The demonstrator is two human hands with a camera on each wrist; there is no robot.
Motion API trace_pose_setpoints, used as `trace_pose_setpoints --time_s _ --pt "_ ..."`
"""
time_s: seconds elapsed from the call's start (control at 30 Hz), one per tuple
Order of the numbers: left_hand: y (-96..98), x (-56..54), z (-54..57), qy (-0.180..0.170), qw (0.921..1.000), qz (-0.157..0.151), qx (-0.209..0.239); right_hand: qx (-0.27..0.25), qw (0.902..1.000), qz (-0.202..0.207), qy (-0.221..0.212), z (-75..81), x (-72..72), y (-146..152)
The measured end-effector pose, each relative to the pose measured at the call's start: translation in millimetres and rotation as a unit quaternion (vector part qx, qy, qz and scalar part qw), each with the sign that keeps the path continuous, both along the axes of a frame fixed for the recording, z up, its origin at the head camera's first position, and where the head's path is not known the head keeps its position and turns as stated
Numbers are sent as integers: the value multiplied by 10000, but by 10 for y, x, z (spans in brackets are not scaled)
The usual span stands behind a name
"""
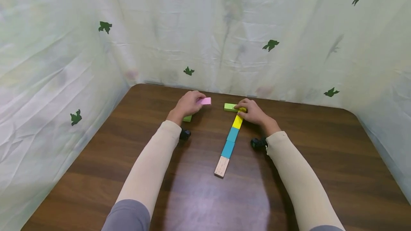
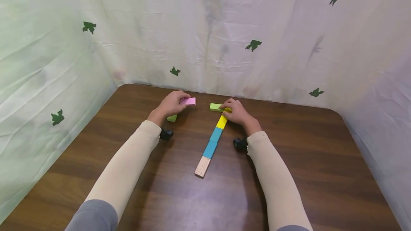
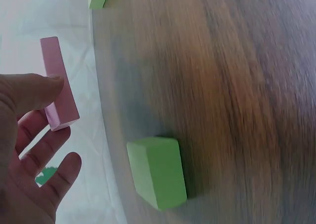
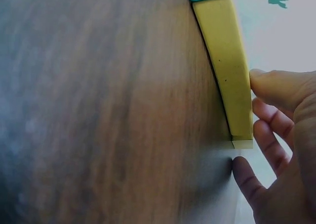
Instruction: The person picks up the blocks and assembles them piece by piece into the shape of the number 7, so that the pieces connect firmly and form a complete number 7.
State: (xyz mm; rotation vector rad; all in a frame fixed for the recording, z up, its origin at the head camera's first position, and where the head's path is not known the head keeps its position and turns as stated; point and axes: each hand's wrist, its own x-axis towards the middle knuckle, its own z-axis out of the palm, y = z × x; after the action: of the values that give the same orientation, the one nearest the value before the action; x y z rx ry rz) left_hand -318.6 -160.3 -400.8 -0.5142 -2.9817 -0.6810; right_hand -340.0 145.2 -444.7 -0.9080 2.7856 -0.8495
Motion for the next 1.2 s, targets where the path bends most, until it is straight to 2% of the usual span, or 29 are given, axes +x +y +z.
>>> trace_pose_setpoints --time_s 0.33,0.57,0.7,0.8,0.97,1.2 --pt "136 -56 -107 -227 9996 78 -176 83 9999 -86 -89 46 0 7" --pt "254 -82 -195 -403 9991 92 10 44 9999 -93 -28 48 -12 -1" --pt "322 -72 -273 -609 9978 243 18 63 10000 -36 -26 23 -2 -8" --pt "355 -49 -318 -663 9967 455 144 51 10000 -44 -56 3 13 -15" --pt "391 -48 -334 -558 9945 808 361 -50 9999 -88 -62 16 20 -18" --pt "433 -92 -354 -714 9878 908 1044 -35 9999 -62 -117 26 4 -3"
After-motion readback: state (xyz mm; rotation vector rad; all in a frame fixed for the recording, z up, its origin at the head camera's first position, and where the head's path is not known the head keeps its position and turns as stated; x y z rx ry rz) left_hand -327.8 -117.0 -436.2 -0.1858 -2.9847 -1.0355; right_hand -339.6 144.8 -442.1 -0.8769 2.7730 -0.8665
